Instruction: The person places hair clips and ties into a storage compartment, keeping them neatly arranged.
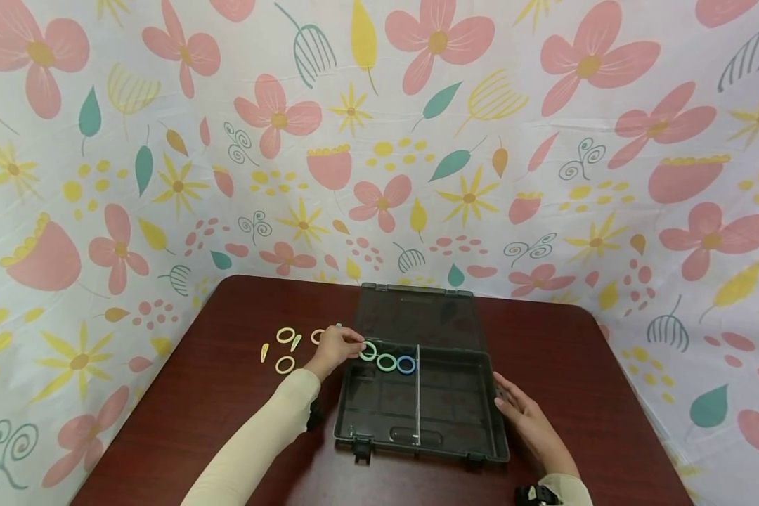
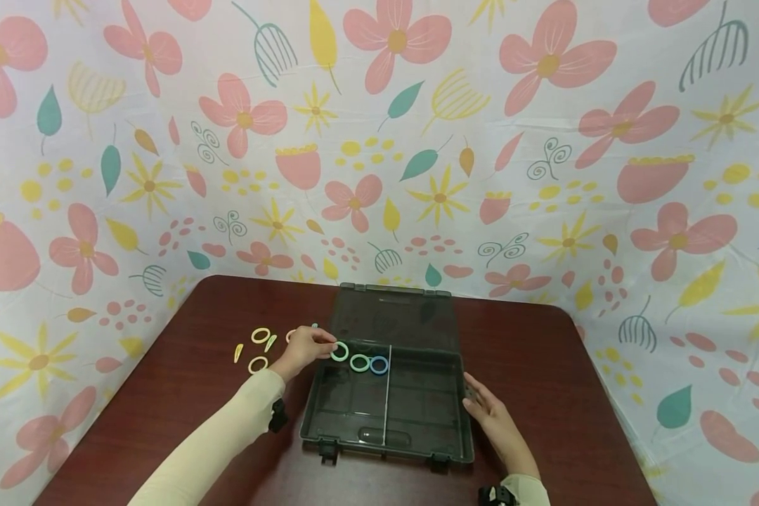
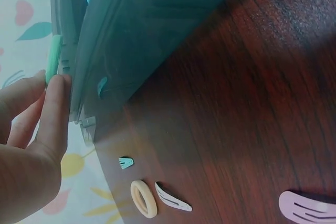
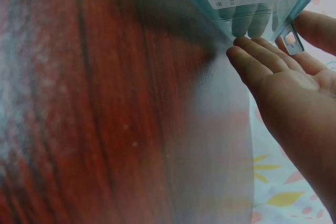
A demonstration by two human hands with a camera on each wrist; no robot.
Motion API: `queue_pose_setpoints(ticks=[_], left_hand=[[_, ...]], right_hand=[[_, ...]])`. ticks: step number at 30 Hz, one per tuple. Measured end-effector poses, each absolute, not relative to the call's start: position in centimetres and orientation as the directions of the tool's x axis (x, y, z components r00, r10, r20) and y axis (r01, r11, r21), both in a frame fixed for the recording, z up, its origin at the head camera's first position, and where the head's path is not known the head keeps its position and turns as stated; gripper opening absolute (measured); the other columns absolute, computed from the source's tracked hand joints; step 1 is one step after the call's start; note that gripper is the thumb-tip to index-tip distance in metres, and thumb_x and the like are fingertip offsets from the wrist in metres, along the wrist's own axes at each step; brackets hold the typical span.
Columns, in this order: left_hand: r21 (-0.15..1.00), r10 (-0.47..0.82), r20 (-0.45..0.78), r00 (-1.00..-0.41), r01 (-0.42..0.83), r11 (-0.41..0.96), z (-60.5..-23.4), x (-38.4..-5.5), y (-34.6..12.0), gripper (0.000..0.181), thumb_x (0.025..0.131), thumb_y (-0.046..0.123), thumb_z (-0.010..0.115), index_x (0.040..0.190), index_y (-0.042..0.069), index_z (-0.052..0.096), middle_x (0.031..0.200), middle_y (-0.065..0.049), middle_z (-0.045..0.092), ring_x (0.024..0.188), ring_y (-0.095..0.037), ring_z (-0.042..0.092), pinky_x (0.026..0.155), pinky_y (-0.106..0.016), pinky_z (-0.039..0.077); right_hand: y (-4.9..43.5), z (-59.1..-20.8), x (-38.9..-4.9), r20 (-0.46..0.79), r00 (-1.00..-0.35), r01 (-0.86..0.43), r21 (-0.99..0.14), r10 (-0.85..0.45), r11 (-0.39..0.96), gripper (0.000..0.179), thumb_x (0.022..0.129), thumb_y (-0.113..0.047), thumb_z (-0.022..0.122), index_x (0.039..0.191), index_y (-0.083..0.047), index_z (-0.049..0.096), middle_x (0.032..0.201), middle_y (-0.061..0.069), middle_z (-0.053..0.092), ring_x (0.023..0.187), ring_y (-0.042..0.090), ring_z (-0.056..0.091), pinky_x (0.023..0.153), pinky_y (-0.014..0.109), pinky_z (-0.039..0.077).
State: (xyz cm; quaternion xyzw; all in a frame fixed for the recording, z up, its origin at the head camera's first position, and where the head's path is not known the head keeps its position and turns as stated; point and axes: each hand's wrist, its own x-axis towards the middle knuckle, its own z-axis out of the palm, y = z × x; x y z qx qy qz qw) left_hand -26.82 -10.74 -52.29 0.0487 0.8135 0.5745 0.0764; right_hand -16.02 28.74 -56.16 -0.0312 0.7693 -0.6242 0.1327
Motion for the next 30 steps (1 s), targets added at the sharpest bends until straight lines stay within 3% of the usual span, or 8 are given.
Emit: queue_pose_setpoints(ticks=[3, 6, 9, 11, 30], left_hand=[[0.927, 0.182, -0.052, -0.982, 0.020, 0.374, -52.26, -26.84, -10.60, 0.014, 0.085, -0.001, 0.071, 0.097, -0.006, 0.072, 0.091, -0.014, 0.066, 0.078, -0.025, 0.070, 0.075, -0.040, 0.059], [0.907, 0.198, -0.028, -0.980, 0.059, 0.417, -52.21, -26.81, -10.43, 0.014, 0.085, -0.001, 0.071, 0.098, -0.006, 0.072, 0.090, -0.013, 0.067, 0.075, -0.022, 0.070, 0.071, -0.036, 0.060], [0.889, 0.209, -0.001, -0.978, 0.095, 0.449, -52.19, -26.74, -10.28, 0.013, 0.085, -0.001, 0.071, 0.097, -0.006, 0.072, 0.089, -0.013, 0.068, 0.072, -0.022, 0.070, 0.067, -0.032, 0.060], [0.879, 0.210, 0.009, -0.978, 0.107, 0.464, -52.16, -26.68, -10.21, 0.013, 0.085, -0.001, 0.071, 0.096, -0.006, 0.072, 0.088, -0.013, 0.068, 0.071, -0.022, 0.070, 0.065, -0.029, 0.060], [0.809, 0.238, 0.072, -0.969, 0.197, 0.555, -52.83, -26.99, -9.93, 0.008, 0.085, 0.003, 0.072, 0.092, 0.000, 0.074, 0.084, -0.009, 0.070, 0.068, -0.016, 0.066, 0.056, -0.025, 0.054]], right_hand=[[28.76, -56.21, -16.00, -0.156, -0.963, 0.109, -0.971, -0.217, 0.214, 0.060, 0.103, -0.019, 0.047, 0.154, -0.009, 0.017, 0.159, 0.017, 0.009, 0.144, 0.039, 0.009, 0.097, 0.015, 0.039], [28.75, -56.16, -16.08, -0.160, -0.963, 0.112, -0.969, -0.217, 0.219, 0.060, 0.103, -0.020, 0.047, 0.154, -0.009, 0.017, 0.159, 0.017, 0.009, 0.144, 0.039, 0.009, 0.108, 0.033, 0.039], [28.71, -56.06, -16.12, -0.170, -0.962, 0.121, -0.967, -0.214, 0.222, 0.061, 0.103, -0.021, 0.046, 0.155, -0.010, 0.016, 0.159, 0.017, 0.008, 0.144, 0.039, 0.008, 0.111, 0.054, 0.027], [28.67, -55.99, -16.12, -0.176, -0.961, 0.128, -0.966, -0.212, 0.222, 0.061, 0.103, -0.022, 0.046, 0.155, -0.011, 0.016, 0.159, 0.017, 0.007, 0.144, 0.039, 0.008, 0.111, 0.058, 0.024], [28.65, -56.23, -16.08, -0.190, -0.958, 0.144, -0.966, -0.213, 0.214, 0.062, 0.103, -0.023, 0.046, 0.155, -0.012, 0.015, 0.160, 0.016, 0.005, 0.145, 0.039, 0.006, 0.112, 0.061, 0.020]])
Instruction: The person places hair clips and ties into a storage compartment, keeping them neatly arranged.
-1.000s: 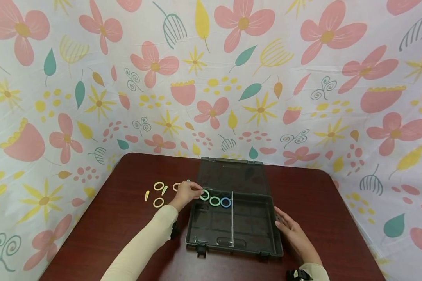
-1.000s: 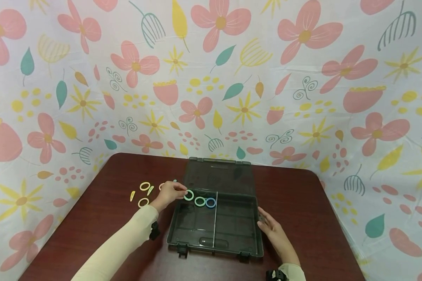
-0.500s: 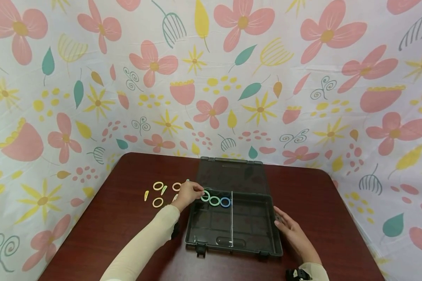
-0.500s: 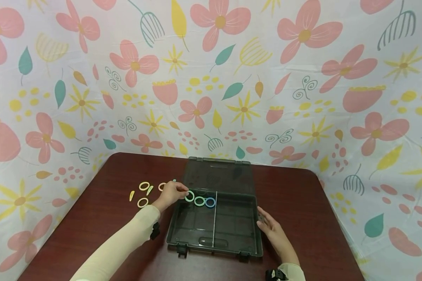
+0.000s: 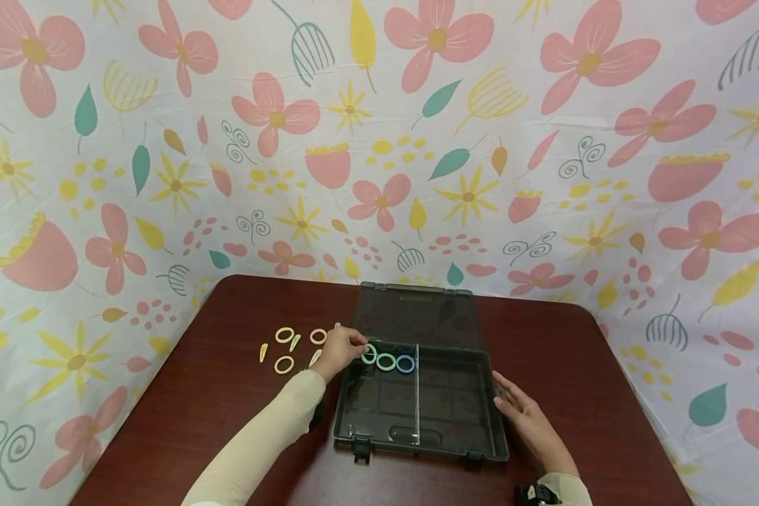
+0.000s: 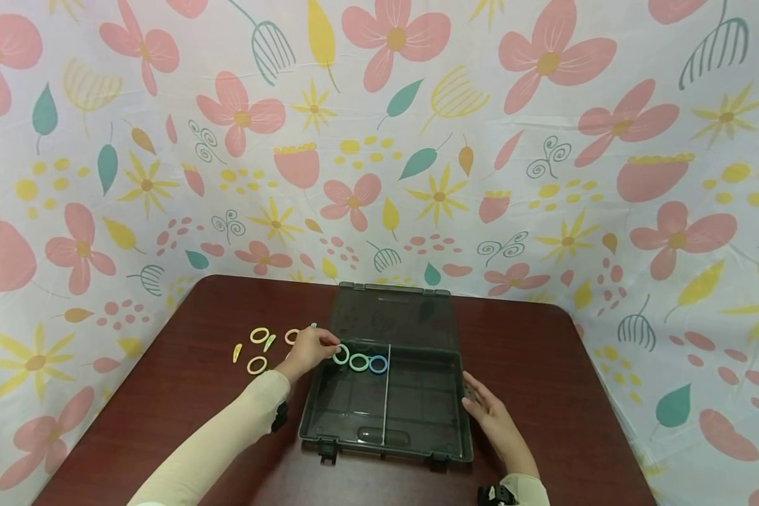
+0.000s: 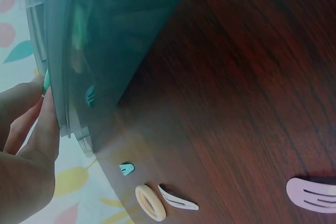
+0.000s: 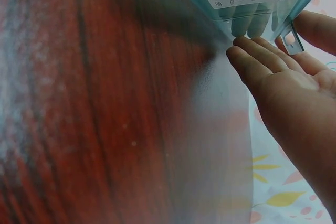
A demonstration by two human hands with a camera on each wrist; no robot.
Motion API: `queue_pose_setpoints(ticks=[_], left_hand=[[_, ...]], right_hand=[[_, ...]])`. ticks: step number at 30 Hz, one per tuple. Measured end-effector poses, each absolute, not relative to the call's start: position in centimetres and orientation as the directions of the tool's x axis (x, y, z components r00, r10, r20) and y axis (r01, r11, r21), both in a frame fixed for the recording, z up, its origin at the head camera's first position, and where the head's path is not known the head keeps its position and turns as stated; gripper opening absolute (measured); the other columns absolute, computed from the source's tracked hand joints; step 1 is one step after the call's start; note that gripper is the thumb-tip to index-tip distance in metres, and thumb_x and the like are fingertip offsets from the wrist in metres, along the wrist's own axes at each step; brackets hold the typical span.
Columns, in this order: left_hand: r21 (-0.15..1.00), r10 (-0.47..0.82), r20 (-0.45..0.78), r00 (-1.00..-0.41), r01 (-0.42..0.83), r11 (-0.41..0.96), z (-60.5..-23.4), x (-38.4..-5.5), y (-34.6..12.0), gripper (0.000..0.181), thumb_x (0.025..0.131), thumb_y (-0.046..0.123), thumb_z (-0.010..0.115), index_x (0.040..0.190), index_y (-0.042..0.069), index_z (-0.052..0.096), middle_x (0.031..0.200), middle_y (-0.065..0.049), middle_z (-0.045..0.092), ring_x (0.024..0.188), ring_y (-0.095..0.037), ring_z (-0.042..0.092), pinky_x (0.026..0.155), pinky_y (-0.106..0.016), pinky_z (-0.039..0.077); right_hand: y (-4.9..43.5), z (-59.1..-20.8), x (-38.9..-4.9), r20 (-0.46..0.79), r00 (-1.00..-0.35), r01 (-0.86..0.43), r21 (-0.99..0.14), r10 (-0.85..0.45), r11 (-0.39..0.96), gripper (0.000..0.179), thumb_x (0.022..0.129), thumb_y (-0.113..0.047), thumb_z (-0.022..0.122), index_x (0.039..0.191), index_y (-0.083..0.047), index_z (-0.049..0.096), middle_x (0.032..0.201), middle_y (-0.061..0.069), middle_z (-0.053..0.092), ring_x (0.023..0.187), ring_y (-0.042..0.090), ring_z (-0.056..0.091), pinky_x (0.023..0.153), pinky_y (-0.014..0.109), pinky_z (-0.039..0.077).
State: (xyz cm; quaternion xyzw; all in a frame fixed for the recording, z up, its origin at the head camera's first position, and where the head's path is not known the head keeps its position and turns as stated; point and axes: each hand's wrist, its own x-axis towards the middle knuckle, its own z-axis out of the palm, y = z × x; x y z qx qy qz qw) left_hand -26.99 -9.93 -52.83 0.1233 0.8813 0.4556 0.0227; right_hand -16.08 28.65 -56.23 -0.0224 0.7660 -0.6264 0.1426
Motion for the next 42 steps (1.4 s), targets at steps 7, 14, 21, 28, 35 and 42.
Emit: queue_pose_setpoints(ticks=[7, 14, 21, 28, 35, 42], left_hand=[[0.767, 0.267, 0.136, -0.954, 0.272, 0.582, -53.2, -27.0, -9.8, 0.007, 0.084, 0.002, 0.072, 0.090, 0.000, 0.075, 0.087, -0.010, 0.070, 0.072, -0.019, 0.065, 0.057, -0.024, 0.054], [0.714, 0.307, 0.173, -0.936, 0.334, 0.615, -53.3, -27.3, -9.8, 0.006, 0.083, 0.002, 0.073, 0.089, -0.001, 0.074, 0.087, -0.010, 0.071, 0.077, -0.023, 0.066, 0.060, -0.026, 0.055], [0.714, 0.346, 0.192, -0.919, 0.372, 0.593, -53.9, -27.6, -9.9, 0.005, 0.083, 0.003, 0.073, 0.087, 0.001, 0.074, 0.083, -0.008, 0.071, 0.074, -0.019, 0.066, 0.062, -0.029, 0.057], [0.690, 0.362, 0.222, -0.905, 0.408, 0.597, -54.1, -27.5, -9.9, 0.003, 0.083, 0.002, 0.073, 0.085, 0.000, 0.074, 0.082, -0.008, 0.070, 0.073, -0.019, 0.067, 0.058, -0.027, 0.056], [0.671, 0.324, 0.150, -0.934, 0.337, 0.661, -53.9, -27.3, -9.6, 0.010, 0.084, 0.001, 0.072, 0.093, -0.002, 0.073, 0.089, -0.012, 0.071, 0.081, -0.024, 0.068, 0.062, -0.027, 0.056], [0.716, 0.267, 0.169, -0.949, 0.305, 0.628, -52.6, -26.8, -10.0, 0.015, 0.086, 0.003, 0.070, 0.100, -0.002, 0.073, 0.093, -0.012, 0.071, 0.084, -0.025, 0.068, 0.068, -0.033, 0.057]], right_hand=[[28.7, -56.3, -16.1, -0.198, -0.957, 0.153, -0.965, -0.210, 0.212, 0.062, 0.103, -0.022, 0.046, 0.155, -0.012, 0.015, 0.160, 0.015, 0.006, 0.144, 0.039, 0.006, 0.113, 0.061, 0.019], [28.6, -56.4, -16.1, -0.180, -0.961, 0.132, -0.966, -0.210, 0.223, 0.061, 0.103, -0.022, 0.046, 0.155, -0.011, 0.016, 0.160, 0.016, 0.007, 0.144, 0.040, 0.007, 0.112, 0.062, 0.020], [28.7, -56.3, -16.1, -0.193, -0.958, 0.148, -0.966, -0.211, 0.210, 0.061, 0.103, -0.021, 0.046, 0.155, -0.012, 0.015, 0.160, 0.015, 0.006, 0.144, 0.039, 0.006, 0.112, 0.061, 0.019], [28.7, -56.4, -16.2, -0.198, -0.958, 0.152, -0.964, -0.207, 0.217, 0.061, 0.103, -0.020, 0.046, 0.155, -0.012, 0.016, 0.160, 0.014, 0.007, 0.144, 0.038, 0.007, 0.113, 0.059, 0.020], [28.6, -56.5, -16.1, -0.181, -0.962, 0.133, -0.965, -0.207, 0.226, 0.061, 0.103, -0.021, 0.046, 0.155, -0.011, 0.016, 0.160, 0.015, 0.007, 0.144, 0.039, 0.008, 0.112, 0.060, 0.021], [28.8, -56.2, -16.1, -0.184, -0.959, 0.129, -0.961, -0.217, 0.246, 0.061, 0.103, -0.023, 0.046, 0.155, -0.010, 0.015, 0.159, 0.017, 0.006, 0.144, 0.040, 0.008, 0.112, 0.057, 0.026]])
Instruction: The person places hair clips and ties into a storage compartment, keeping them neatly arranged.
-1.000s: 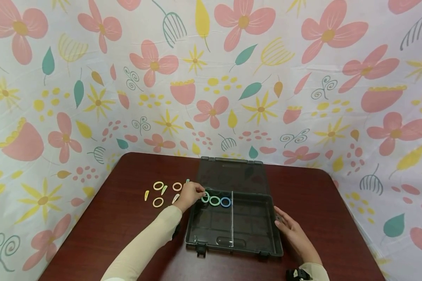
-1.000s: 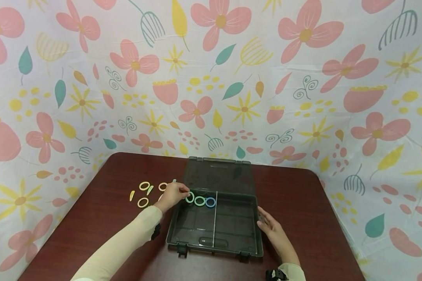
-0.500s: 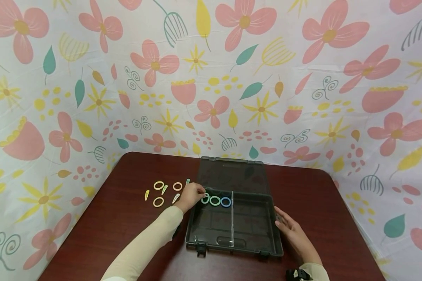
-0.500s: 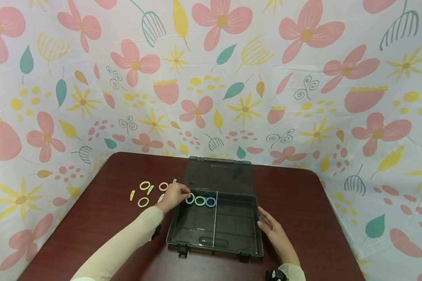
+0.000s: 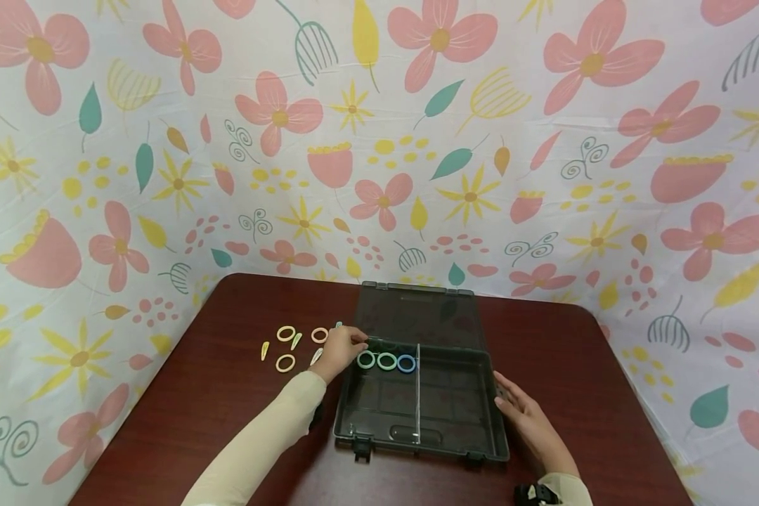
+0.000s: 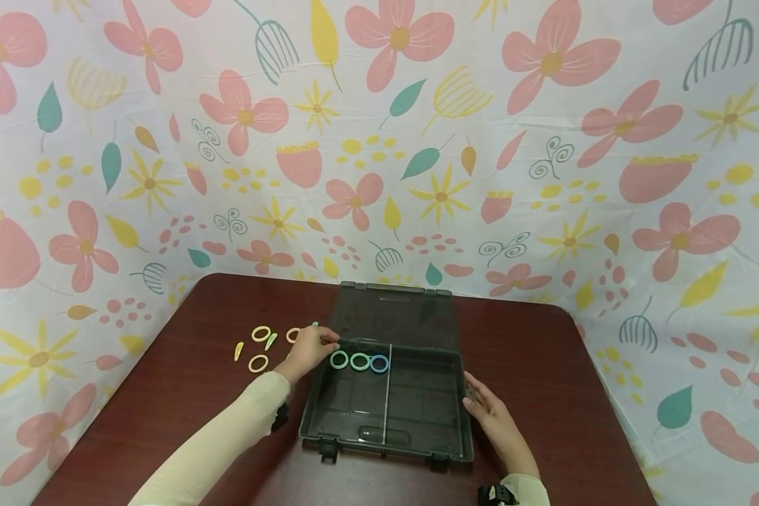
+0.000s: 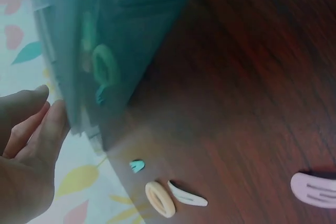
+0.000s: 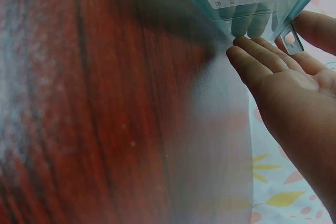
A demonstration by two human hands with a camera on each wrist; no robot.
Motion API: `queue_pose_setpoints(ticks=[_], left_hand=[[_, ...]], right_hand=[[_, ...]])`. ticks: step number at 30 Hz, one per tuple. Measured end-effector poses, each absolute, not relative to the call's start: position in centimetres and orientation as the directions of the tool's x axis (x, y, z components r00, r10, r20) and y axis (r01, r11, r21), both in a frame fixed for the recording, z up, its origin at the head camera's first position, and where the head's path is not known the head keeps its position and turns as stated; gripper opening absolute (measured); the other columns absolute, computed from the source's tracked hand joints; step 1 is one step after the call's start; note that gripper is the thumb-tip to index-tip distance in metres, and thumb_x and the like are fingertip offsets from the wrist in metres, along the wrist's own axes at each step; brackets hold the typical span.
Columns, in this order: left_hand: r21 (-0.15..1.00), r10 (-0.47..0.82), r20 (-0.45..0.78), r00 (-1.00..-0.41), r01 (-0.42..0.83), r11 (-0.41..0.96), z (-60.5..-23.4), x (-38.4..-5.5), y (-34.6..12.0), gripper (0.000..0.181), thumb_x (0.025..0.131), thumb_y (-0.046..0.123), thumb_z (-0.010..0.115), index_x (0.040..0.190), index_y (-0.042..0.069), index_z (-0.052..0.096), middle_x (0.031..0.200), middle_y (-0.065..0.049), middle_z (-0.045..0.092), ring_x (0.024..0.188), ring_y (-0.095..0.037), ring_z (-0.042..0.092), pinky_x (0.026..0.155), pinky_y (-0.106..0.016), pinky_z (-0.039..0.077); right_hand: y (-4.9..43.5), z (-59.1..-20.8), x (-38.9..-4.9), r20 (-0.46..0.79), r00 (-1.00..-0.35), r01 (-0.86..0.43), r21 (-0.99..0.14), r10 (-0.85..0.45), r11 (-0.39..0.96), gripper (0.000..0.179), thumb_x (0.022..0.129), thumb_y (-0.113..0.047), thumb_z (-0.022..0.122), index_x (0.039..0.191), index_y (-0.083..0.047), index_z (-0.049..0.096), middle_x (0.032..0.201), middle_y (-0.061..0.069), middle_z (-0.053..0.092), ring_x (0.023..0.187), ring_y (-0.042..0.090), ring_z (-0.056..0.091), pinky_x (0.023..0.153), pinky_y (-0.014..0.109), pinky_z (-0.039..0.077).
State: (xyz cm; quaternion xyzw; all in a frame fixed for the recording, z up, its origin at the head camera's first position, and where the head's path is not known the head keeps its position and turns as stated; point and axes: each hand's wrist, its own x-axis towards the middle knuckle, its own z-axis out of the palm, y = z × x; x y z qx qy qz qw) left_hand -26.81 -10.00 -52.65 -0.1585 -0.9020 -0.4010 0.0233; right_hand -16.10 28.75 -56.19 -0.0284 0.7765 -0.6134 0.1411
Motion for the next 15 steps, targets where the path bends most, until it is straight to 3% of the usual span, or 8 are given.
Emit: queue_pose_setpoints(ticks=[4, 10, 15], left_hand=[[0.751, 0.211, 0.196, -0.958, 0.285, 0.595, -51.7, -26.7, -10.8, 0.015, 0.086, 0.005, 0.072, 0.099, 0.000, 0.074, 0.093, -0.011, 0.072, 0.084, -0.025, 0.067, 0.069, -0.036, 0.058], [0.783, 0.116, 0.231, -0.966, 0.256, 0.567, -51.1, -26.8, -12.9, 0.011, 0.085, 0.006, 0.072, 0.096, 0.004, 0.075, 0.092, -0.009, 0.073, 0.082, -0.023, 0.068, 0.064, -0.032, 0.057], [0.832, 0.039, 0.194, -0.980, 0.185, 0.523, -51.0, -26.8, -15.0, 0.015, 0.086, 0.003, 0.071, 0.100, 0.001, 0.073, 0.092, -0.012, 0.072, 0.076, -0.023, 0.069, 0.062, -0.031, 0.058]], right_hand=[[28.8, -56.0, -16.1, -0.189, -0.957, 0.129, -0.956, -0.220, 0.262, 0.061, 0.103, -0.023, 0.046, 0.155, -0.010, 0.015, 0.159, 0.017, 0.007, 0.144, 0.040, 0.009, 0.110, 0.048, 0.033], [28.8, -56.1, -16.1, -0.167, -0.959, 0.113, -0.967, -0.229, 0.229, 0.061, 0.103, -0.021, 0.045, 0.155, -0.009, 0.015, 0.159, 0.018, 0.007, 0.144, 0.041, 0.007, 0.110, 0.058, 0.025], [28.7, -56.1, -16.2, -0.186, -0.958, 0.138, -0.966, -0.218, 0.218, 0.061, 0.104, -0.022, 0.045, 0.155, -0.011, 0.015, 0.159, 0.017, 0.007, 0.144, 0.040, 0.006, 0.111, 0.060, 0.022]])
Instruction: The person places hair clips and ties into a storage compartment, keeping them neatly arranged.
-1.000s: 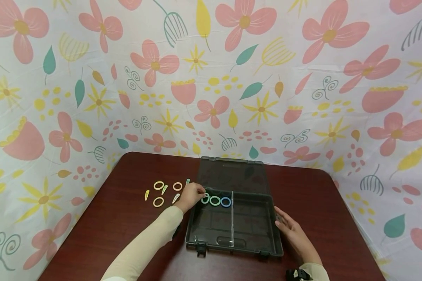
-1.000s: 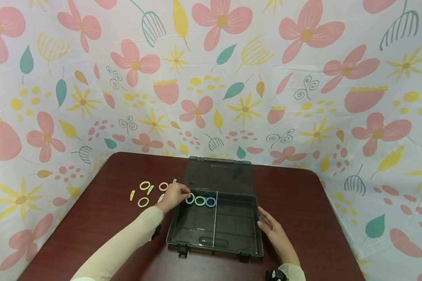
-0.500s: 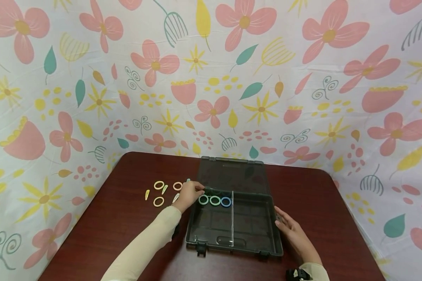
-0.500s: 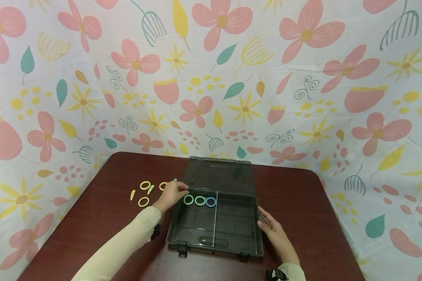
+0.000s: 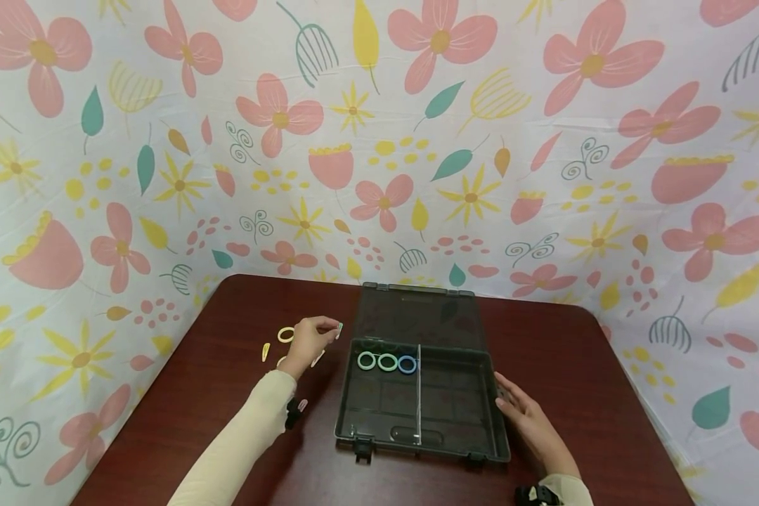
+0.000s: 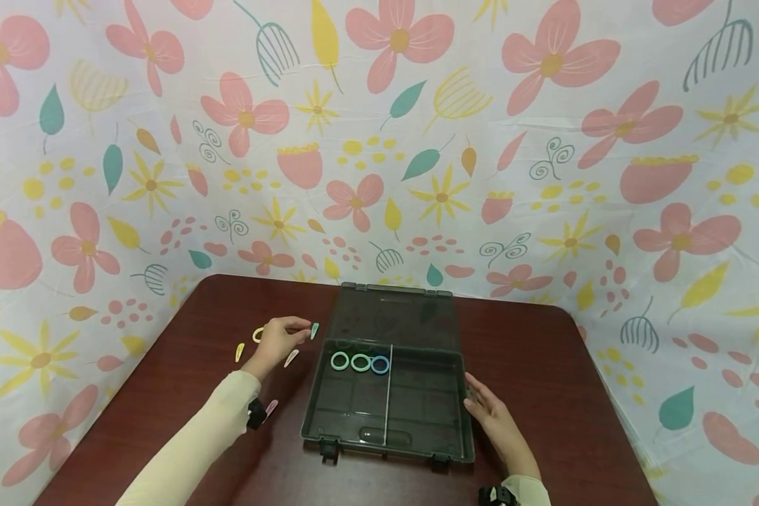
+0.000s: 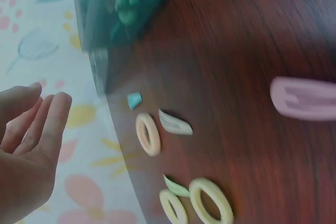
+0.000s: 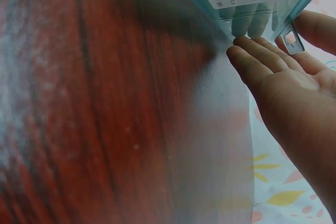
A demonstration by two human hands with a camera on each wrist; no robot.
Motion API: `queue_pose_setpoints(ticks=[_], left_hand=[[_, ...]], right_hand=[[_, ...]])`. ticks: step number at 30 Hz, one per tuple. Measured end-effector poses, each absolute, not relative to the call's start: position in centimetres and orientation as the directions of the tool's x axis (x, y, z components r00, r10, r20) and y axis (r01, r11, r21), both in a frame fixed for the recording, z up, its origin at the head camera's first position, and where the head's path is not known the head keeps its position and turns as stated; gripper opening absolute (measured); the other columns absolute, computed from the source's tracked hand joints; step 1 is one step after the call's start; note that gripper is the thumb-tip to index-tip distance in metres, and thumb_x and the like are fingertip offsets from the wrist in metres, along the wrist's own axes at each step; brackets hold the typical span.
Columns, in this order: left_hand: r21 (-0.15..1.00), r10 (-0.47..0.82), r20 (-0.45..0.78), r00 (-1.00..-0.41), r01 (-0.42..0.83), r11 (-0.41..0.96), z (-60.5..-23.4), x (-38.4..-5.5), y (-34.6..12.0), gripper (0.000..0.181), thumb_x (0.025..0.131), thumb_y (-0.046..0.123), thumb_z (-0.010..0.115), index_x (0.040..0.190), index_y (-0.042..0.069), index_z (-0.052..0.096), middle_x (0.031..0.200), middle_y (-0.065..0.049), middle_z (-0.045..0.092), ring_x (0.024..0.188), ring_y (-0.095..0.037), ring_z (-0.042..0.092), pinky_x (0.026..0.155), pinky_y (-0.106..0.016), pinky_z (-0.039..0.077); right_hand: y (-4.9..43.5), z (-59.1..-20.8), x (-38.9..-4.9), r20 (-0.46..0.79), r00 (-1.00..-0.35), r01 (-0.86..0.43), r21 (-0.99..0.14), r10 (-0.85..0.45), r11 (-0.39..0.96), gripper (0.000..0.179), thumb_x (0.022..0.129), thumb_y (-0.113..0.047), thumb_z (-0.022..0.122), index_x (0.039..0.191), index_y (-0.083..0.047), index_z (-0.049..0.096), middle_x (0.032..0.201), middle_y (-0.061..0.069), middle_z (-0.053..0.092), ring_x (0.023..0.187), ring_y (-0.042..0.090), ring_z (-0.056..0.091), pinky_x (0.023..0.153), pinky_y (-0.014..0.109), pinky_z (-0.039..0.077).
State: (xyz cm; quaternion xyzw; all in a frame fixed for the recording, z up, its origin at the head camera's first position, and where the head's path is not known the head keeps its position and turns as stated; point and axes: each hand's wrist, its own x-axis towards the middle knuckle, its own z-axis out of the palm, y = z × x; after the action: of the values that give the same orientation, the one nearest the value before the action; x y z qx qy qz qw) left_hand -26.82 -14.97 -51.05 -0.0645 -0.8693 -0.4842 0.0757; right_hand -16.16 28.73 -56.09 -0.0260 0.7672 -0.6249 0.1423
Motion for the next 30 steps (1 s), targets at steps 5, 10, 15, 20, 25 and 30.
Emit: queue_pose_setpoints(ticks=[5, 10, 15, 20, 25, 30], left_hand=[[0.834, -0.014, 0.165, -0.986, 0.132, 0.535, -51.2, -26.7, -17.0, 0.018, 0.087, 0.005, 0.071, 0.105, 0.002, 0.072, 0.098, -0.013, 0.071, 0.088, -0.026, 0.068, 0.069, -0.035, 0.058], [0.837, -0.085, 0.173, -0.981, 0.101, 0.537, -51.7, -26.7, -19.2, 0.021, 0.087, 0.006, 0.071, 0.108, 0.002, 0.072, 0.098, -0.015, 0.071, 0.090, -0.030, 0.068, 0.067, -0.036, 0.058], [0.853, -0.184, 0.172, -0.968, 0.053, 0.520, -53.1, -26.7, -21.8, 0.023, 0.087, 0.005, 0.071, 0.109, -0.003, 0.070, 0.096, -0.018, 0.071, 0.088, -0.031, 0.068, 0.066, -0.032, 0.057], [0.867, -0.240, 0.111, -0.965, -0.024, 0.498, -54.2, -26.1, -23.9, 0.024, 0.087, 0.006, 0.071, 0.109, -0.004, 0.070, 0.098, -0.019, 0.070, 0.087, -0.031, 0.068, 0.067, -0.029, 0.056], [0.847, -0.237, 0.068, -0.969, -0.069, 0.526, -55.2, -25.2, -24.8, 0.024, 0.087, 0.006, 0.070, 0.109, -0.004, 0.070, 0.097, -0.018, 0.071, 0.088, -0.031, 0.067, 0.063, -0.024, 0.052], [0.811, -0.213, 0.063, -0.975, -0.075, 0.581, -56.2, -24.4, -25.0, 0.022, 0.085, 0.005, 0.072, 0.106, -0.003, 0.071, 0.094, -0.016, 0.071, 0.087, -0.031, 0.068, 0.066, -0.031, 0.055]], right_hand=[[28.7, -56.2, -16.2, -0.199, -0.957, 0.151, -0.963, -0.210, 0.225, 0.062, 0.104, -0.023, 0.045, 0.155, -0.010, 0.014, 0.159, 0.018, 0.008, 0.144, 0.040, 0.005, 0.112, 0.060, 0.022], [28.7, -56.4, -16.1, -0.206, -0.957, 0.161, -0.963, -0.204, 0.218, 0.061, 0.103, -0.022, 0.046, 0.155, -0.012, 0.015, 0.159, 0.016, 0.009, 0.144, 0.040, 0.005, 0.112, 0.060, 0.021], [28.8, -56.6, -16.2, -0.206, -0.957, 0.165, -0.965, -0.205, 0.203, 0.061, 0.103, -0.023, 0.046, 0.155, -0.012, 0.016, 0.159, 0.017, 0.009, 0.144, 0.042, 0.004, 0.112, 0.061, 0.020], [28.9, -56.6, -16.1, -0.202, -0.958, 0.161, -0.966, -0.201, 0.205, 0.061, 0.103, -0.023, 0.047, 0.155, -0.013, 0.017, 0.159, 0.017, 0.011, 0.144, 0.041, 0.005, 0.112, 0.061, 0.020], [28.8, -56.6, -16.1, -0.203, -0.959, 0.161, -0.965, -0.198, 0.206, 0.061, 0.103, -0.023, 0.047, 0.155, -0.014, 0.017, 0.159, 0.016, 0.011, 0.144, 0.041, 0.005, 0.112, 0.061, 0.021], [28.7, -56.5, -16.2, -0.204, -0.958, 0.165, -0.967, -0.201, 0.195, 0.061, 0.103, -0.022, 0.047, 0.155, -0.013, 0.017, 0.159, 0.016, 0.011, 0.144, 0.040, 0.006, 0.112, 0.060, 0.021]])
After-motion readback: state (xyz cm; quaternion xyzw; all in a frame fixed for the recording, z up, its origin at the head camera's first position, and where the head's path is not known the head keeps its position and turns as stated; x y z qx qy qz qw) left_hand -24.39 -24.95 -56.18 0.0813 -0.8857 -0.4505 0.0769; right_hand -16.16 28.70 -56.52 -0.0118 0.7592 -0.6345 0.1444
